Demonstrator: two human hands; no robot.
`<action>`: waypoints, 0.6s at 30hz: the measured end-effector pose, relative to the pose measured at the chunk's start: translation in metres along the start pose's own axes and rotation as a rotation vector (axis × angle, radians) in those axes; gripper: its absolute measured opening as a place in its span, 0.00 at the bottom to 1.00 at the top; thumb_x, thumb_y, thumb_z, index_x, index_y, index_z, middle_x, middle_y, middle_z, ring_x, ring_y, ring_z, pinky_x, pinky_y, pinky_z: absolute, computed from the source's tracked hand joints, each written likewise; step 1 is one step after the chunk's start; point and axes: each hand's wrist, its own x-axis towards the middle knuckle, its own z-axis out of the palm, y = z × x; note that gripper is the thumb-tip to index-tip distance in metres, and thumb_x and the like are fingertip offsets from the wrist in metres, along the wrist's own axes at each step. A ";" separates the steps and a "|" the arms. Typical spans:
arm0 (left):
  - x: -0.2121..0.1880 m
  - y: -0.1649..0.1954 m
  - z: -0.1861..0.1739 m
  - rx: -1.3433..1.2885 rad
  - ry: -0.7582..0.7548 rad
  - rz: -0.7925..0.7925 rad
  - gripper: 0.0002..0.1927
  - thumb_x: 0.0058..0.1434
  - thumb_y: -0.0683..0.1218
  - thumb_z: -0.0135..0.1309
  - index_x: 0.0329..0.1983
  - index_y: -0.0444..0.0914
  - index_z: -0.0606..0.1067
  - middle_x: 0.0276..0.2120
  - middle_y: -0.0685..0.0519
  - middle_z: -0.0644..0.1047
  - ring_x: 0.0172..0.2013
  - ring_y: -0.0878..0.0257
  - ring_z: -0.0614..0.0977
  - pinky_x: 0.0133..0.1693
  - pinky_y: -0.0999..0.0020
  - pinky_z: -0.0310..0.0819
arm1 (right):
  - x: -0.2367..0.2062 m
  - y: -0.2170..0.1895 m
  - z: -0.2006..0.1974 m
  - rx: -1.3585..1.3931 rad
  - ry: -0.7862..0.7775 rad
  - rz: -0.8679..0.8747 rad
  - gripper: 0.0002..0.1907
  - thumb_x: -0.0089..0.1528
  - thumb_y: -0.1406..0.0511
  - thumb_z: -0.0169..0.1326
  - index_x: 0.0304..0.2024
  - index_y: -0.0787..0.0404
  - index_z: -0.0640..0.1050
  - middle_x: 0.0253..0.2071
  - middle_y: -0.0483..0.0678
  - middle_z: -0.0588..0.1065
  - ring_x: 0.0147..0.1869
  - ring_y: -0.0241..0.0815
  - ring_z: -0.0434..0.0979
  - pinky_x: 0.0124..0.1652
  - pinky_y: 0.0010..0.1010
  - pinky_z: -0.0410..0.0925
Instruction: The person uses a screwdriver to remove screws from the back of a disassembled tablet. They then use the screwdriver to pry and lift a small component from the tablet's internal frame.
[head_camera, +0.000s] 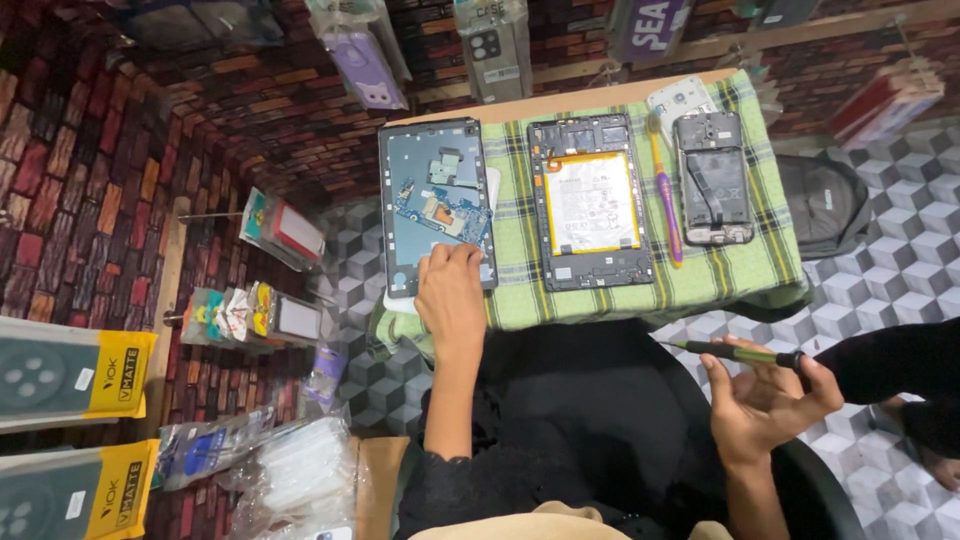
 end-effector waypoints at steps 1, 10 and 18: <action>0.001 0.002 0.002 0.025 -0.003 0.005 0.05 0.62 0.47 0.58 0.38 0.42 0.81 0.36 0.53 0.77 0.41 0.51 0.78 0.38 0.55 0.75 | -0.002 0.001 -0.002 0.020 0.004 0.021 0.44 0.63 0.84 0.60 0.65 0.51 0.47 0.51 0.67 0.74 0.55 0.53 0.81 0.60 0.42 0.77; -0.020 0.001 -0.017 -0.198 -0.020 0.082 0.06 0.69 0.45 0.52 0.42 0.36 0.75 0.36 0.47 0.76 0.39 0.49 0.80 0.36 0.54 0.74 | -0.022 0.005 -0.014 -0.032 0.057 0.105 0.44 0.66 0.83 0.58 0.69 0.48 0.47 0.52 0.67 0.76 0.53 0.50 0.82 0.48 0.30 0.76; -0.116 0.044 0.003 -1.103 -0.483 -0.129 0.04 0.57 0.38 0.64 0.33 0.37 0.80 0.36 0.56 0.87 0.21 0.81 0.72 0.21 0.80 0.55 | -0.058 0.007 0.004 0.248 0.121 0.128 0.46 0.66 0.82 0.58 0.70 0.45 0.45 0.53 0.60 0.74 0.57 0.47 0.80 0.61 0.43 0.77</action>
